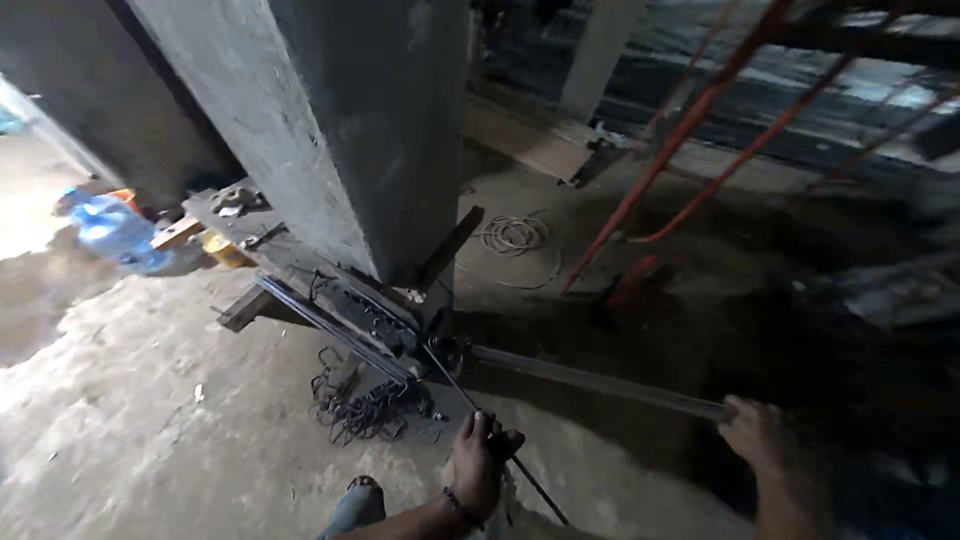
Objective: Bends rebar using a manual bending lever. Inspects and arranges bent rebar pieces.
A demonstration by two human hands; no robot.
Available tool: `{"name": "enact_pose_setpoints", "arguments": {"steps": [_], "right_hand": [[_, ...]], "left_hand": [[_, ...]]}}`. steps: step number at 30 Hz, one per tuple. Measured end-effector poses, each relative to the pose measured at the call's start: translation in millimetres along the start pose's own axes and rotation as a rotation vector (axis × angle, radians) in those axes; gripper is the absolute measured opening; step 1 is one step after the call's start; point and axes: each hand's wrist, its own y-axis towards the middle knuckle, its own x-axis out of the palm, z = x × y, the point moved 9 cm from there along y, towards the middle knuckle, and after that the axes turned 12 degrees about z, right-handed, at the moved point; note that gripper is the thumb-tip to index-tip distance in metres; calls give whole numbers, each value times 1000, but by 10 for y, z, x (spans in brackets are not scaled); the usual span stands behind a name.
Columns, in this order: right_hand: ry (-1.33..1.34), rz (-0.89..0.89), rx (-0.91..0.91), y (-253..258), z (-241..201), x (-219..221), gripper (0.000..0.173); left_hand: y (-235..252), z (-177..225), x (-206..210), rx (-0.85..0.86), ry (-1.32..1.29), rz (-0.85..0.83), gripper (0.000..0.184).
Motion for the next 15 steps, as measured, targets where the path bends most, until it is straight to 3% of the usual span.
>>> {"name": "enact_pose_setpoints", "arguments": {"steps": [3,6,11,15], "right_hand": [[34,58,211,-1205,234,-75,34],[31,115,434,-2705,146,-160,35],[133,272,719,-4897,-723,-159,38],[-124,132,876,-5864,-1434,-228,35]], "left_hand": [[-53,152,-413,-79,88,-115,32],[-46,430,-880,-106,212,-246,34],[84,1127,-1427,-71,444,-382,36],[295,1556,-1598,-126,587,-469,35]]}}
